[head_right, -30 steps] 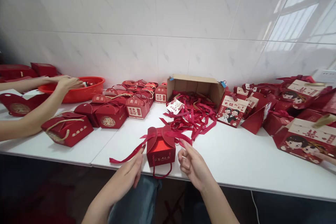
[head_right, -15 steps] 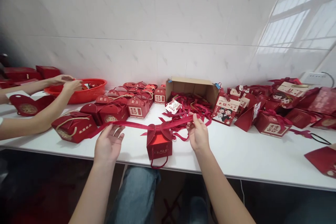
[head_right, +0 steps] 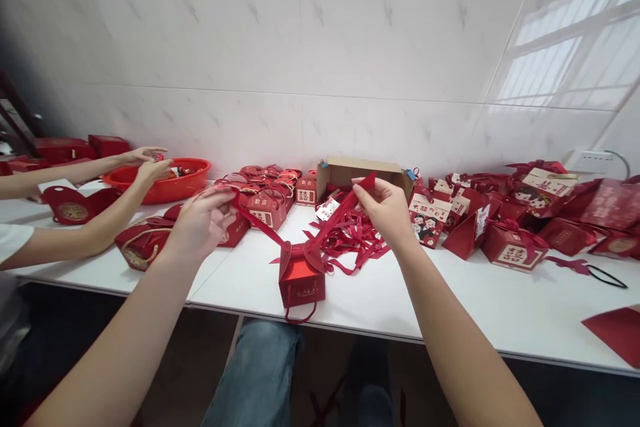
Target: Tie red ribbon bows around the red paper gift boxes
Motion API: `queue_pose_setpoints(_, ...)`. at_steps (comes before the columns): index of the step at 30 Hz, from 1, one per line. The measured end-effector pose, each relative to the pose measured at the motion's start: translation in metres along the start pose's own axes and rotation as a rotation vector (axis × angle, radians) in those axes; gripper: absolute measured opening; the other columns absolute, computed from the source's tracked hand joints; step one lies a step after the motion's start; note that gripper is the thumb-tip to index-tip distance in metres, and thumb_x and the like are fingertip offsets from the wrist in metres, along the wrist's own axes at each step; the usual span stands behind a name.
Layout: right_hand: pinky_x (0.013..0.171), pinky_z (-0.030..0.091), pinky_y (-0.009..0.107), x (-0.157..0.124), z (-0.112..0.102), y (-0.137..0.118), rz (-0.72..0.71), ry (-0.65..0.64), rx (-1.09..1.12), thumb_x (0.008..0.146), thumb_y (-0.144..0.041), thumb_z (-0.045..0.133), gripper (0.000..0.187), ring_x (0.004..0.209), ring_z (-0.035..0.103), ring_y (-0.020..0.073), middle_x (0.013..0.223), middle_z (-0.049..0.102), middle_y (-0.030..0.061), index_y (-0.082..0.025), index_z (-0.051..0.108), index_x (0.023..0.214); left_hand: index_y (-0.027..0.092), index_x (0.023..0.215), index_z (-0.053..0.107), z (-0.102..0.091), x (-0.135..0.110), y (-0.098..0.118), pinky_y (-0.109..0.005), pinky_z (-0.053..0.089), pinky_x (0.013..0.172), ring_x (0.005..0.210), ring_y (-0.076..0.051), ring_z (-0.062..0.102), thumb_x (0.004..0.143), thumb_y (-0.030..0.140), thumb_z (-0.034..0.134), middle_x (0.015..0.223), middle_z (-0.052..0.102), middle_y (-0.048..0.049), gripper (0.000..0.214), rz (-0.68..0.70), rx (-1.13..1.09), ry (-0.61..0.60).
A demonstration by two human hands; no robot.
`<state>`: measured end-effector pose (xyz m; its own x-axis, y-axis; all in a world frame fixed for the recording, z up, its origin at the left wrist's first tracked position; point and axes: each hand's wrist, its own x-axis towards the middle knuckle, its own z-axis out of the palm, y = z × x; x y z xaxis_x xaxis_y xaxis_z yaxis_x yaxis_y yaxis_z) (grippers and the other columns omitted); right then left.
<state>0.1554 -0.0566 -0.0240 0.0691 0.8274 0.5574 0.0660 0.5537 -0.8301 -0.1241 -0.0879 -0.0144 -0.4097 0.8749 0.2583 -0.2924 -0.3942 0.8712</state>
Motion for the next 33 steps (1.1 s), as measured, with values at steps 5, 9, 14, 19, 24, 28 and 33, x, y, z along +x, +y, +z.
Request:
queue_pose_setpoints(5,0.045,0.041,0.022,0.012,0.007,-0.018,-0.022,-0.07,-0.054,0.073,-0.045,0.07,0.037,0.049,0.05,0.009,0.057,0.061,-0.0003,-0.013,0.073,0.092,0.012,0.07,0.064,0.017,0.0,0.011,-0.016,0.037,0.042,0.051,-0.007,0.051,0.052,0.013,0.076,0.063,0.06,0.0004,0.021,-0.018,0.061,-0.134)
queue_pose_setpoints(9,0.059,0.051,0.026,0.02,0.016,-0.024,-0.056,-0.05,0.035,0.067,-0.041,0.076,0.035,0.062,0.061,0.0132,0.076,0.071,0.0036,-0.015,0.072,0.091,0.014,0.073,0.064,0.025,0.002,0.018,-0.015,0.029,0.037,0.05,-0.006,0.048,0.059,0.02,0.077,0.065,0.059,0.0008,0.02,0.067,0.161,-0.229)
queue_pose_setpoints(14,0.062,0.052,0.026,0.028,0.027,-0.033,-0.022,-0.096,0.022,0.07,-0.045,0.072,0.031,0.065,0.064,0.0145,0.075,0.073,0.005,-0.016,0.073,0.08,0.017,0.076,0.063,0.037,0.002,0.02,-0.015,0.032,0.041,0.057,-0.007,0.053,0.059,0.017,0.076,0.072,0.063,0.0015,0.021,0.194,0.113,-0.221)
queue_pose_setpoints(19,0.068,0.052,0.027,0.031,0.034,-0.038,-0.02,-0.182,0.048,0.072,-0.045,0.071,0.031,0.075,0.067,0.0163,0.082,0.074,0.0056,-0.018,0.073,0.084,0.017,0.079,0.067,0.044,0.001,0.016,-0.018,0.039,0.051,0.064,-0.009,0.057,0.062,0.023,0.077,0.077,0.067,-0.0002,0.021,0.2,0.134,-0.231)
queue_pose_setpoints(24,0.065,0.051,0.026,0.032,0.038,-0.044,-0.03,-0.181,0.015,0.073,-0.044,0.07,0.029,0.078,0.066,0.0161,0.084,0.074,0.0053,-0.018,0.074,0.086,0.017,0.077,0.069,0.047,0.003,0.018,-0.021,0.044,0.062,0.066,-0.01,0.059,0.064,0.03,0.077,0.074,0.068,0.0,0.02,0.241,0.192,-0.22)
queue_pose_setpoints(28,0.061,0.051,0.024,0.033,0.039,-0.047,-0.026,-0.194,0.046,0.074,-0.042,0.07,0.025,0.077,0.067,0.0156,0.083,0.074,0.0048,-0.02,0.074,0.084,0.018,0.078,0.068,0.049,0.004,0.018,-0.022,0.046,0.069,0.072,-0.012,0.062,0.065,0.032,0.077,0.077,0.069,-0.0008,0.021,0.237,0.204,-0.253)
queue_pose_setpoints(33,0.066,0.054,0.026,0.036,0.044,-0.043,-0.015,-0.216,0.141,0.073,-0.043,0.072,0.026,0.077,0.068,0.0157,0.081,0.073,0.0049,-0.018,0.072,0.082,0.018,0.08,0.063,0.052,0.004,0.016,-0.026,0.049,0.07,0.069,-0.014,0.064,0.067,0.033,0.076,0.072,0.068,-0.0008,0.023,0.194,0.158,-0.303)
